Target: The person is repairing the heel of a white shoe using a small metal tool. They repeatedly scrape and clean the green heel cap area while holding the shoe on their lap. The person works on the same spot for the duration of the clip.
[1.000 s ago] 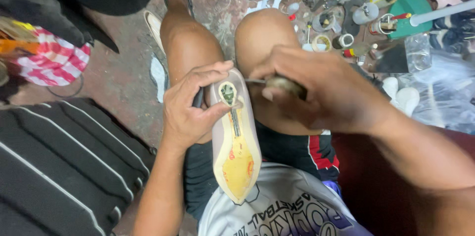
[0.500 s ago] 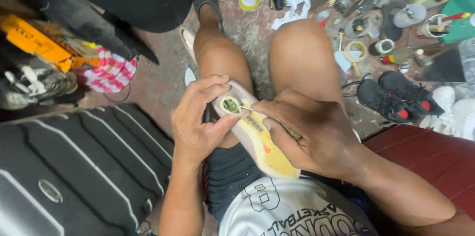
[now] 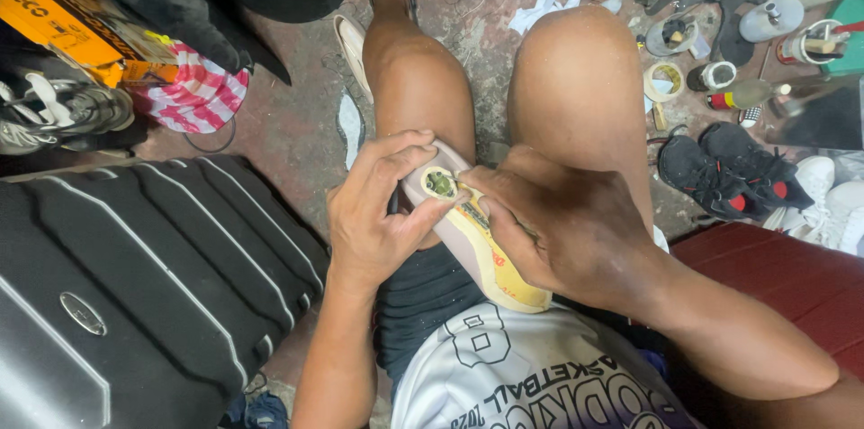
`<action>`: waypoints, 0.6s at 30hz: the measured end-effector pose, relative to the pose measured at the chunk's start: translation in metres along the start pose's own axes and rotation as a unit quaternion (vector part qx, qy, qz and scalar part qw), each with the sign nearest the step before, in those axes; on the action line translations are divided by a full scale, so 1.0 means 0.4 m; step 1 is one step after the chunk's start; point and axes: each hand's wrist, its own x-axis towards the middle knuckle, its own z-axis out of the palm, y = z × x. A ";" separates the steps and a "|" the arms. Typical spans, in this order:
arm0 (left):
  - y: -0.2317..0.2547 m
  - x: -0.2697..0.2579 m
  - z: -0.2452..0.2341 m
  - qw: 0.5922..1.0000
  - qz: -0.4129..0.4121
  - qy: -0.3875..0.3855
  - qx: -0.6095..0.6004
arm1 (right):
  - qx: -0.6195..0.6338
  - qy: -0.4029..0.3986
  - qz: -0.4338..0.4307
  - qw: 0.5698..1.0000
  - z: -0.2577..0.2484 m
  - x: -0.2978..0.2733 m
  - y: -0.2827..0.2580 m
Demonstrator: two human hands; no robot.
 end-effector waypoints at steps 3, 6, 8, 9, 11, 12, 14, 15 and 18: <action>0.001 0.003 -0.003 1.000 0.008 -0.010 0.015 | -0.019 -0.021 0.005 1.000 -0.008 0.005 -0.006; 0.006 0.009 -0.002 0.999 0.014 -0.017 0.024 | -0.050 -0.042 -0.003 0.998 -0.029 0.014 -0.014; 0.010 0.007 0.002 0.999 0.010 -0.032 0.031 | -0.111 -0.057 -0.019 0.992 -0.041 0.021 -0.020; 0.009 0.010 0.006 0.999 0.009 -0.038 0.034 | -0.142 -0.064 -0.028 0.987 -0.045 0.029 -0.019; 0.005 0.016 0.015 0.999 0.011 -0.041 0.031 | -0.114 -0.076 -0.010 0.990 -0.045 0.044 -0.015; 0.003 0.018 0.020 0.999 0.012 -0.043 0.029 | -0.100 -0.083 -0.002 0.992 -0.046 0.049 -0.011; -0.005 0.022 0.033 0.999 0.007 -0.041 0.014 | -0.095 -0.088 -0.014 0.992 -0.048 0.061 0.004; -0.009 0.026 0.038 0.999 0.007 -0.039 0.007 | -0.093 -0.089 -0.021 0.991 -0.048 0.065 0.012; -0.017 0.033 0.044 0.999 0.013 -0.042 -0.001 | -0.084 -0.083 -0.011 0.993 -0.036 0.068 0.029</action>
